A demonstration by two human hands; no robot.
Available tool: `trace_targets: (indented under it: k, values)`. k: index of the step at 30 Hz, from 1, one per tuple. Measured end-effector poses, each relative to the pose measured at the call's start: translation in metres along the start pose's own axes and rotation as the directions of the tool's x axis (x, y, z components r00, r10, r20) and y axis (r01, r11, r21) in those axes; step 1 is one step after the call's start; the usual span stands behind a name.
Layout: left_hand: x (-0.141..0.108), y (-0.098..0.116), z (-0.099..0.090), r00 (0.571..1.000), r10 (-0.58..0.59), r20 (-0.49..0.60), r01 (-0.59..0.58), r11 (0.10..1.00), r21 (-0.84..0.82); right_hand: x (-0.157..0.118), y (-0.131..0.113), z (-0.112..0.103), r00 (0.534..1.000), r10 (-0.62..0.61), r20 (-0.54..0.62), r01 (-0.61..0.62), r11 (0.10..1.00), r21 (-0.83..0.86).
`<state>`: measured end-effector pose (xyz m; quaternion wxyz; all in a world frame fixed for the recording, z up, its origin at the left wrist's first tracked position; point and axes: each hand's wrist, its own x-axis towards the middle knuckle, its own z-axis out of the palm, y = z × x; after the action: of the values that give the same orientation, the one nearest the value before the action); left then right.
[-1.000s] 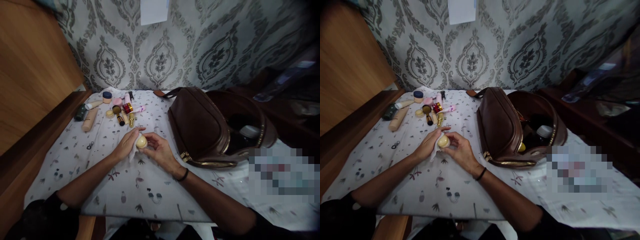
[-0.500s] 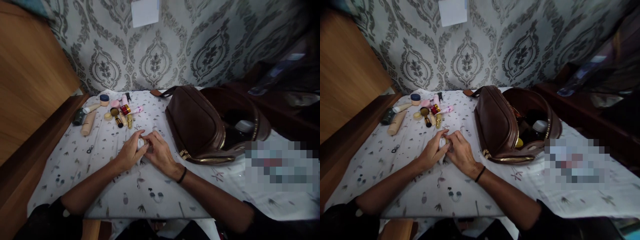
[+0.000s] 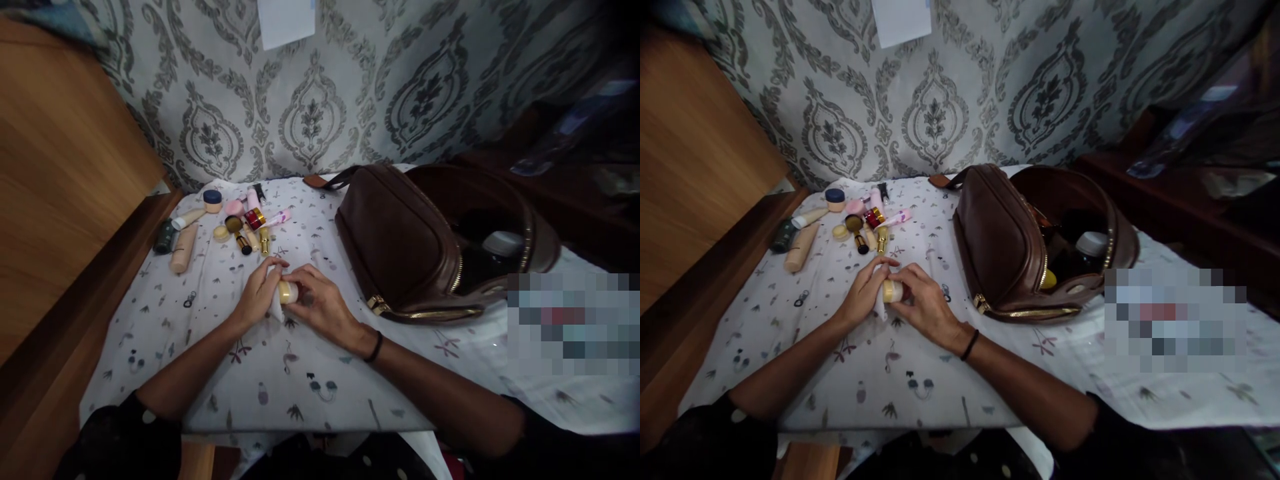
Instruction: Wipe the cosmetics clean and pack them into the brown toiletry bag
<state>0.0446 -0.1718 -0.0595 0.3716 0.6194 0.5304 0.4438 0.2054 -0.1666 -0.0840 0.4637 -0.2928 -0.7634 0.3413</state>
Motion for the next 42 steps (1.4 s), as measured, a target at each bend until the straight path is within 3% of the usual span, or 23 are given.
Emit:
trace_targets:
  k: [6,10,14,19,23,26,29,32,36,40,42]
  values:
    - [0.000,-0.006,0.002,0.997,-0.053,0.062,0.063,0.983,-0.170,0.005,0.002,-0.002,0.982,0.187,-0.037,-0.175,0.961,0.214]
    - [-0.002,-0.007,0.004,0.994,-0.029,0.108,0.052,0.974,-0.222,0.004,0.000,-0.004,0.992,0.105,-0.075,-0.101,0.993,0.065]
    - [-0.006,-0.002,0.004,0.997,0.010,0.073,-0.004,0.997,-0.073,0.001,-0.004,-0.003,0.995,0.028,-0.097,-0.044,0.986,-0.162]
    - [-0.005,0.003,0.002,0.998,0.025,0.052,-0.022,0.998,-0.062,-0.001,-0.009,-0.002,0.999,0.034,-0.017,-0.036,0.992,-0.122]
    - [0.000,0.000,0.001,0.999,-0.048,0.014,0.049,0.990,-0.135,0.000,-0.009,-0.002,0.999,0.039,-0.021,-0.039,0.999,0.019]
    - [0.000,-0.002,0.003,0.995,-0.084,0.060,0.095,0.972,-0.213,0.000,-0.008,-0.002,0.999,0.020,-0.047,-0.018,0.998,0.054]
    - [-0.004,-0.004,0.006,0.989,-0.142,0.053,0.151,0.951,-0.270,-0.001,-0.009,-0.001,0.998,-0.005,-0.058,0.007,0.999,0.034]
    - [-0.007,-0.007,0.007,0.979,-0.185,-0.090,0.156,0.953,-0.258,-0.004,-0.011,0.001,0.999,-0.015,-0.052,0.015,1.000,-0.006]
    - [-0.008,-0.004,0.006,0.961,-0.270,-0.049,0.246,0.926,-0.285,-0.005,-0.011,0.002,0.999,-0.017,-0.030,0.015,0.998,-0.068]
    - [-0.012,0.010,0.007,0.927,-0.375,0.025,0.350,0.837,-0.421,-0.007,-0.013,0.002,0.999,-0.049,0.008,0.050,0.994,-0.095]
    - [-0.017,0.016,0.008,0.881,-0.472,0.035,0.418,0.743,-0.523,-0.008,-0.017,0.001,0.998,-0.059,0.036,0.062,0.992,-0.107]
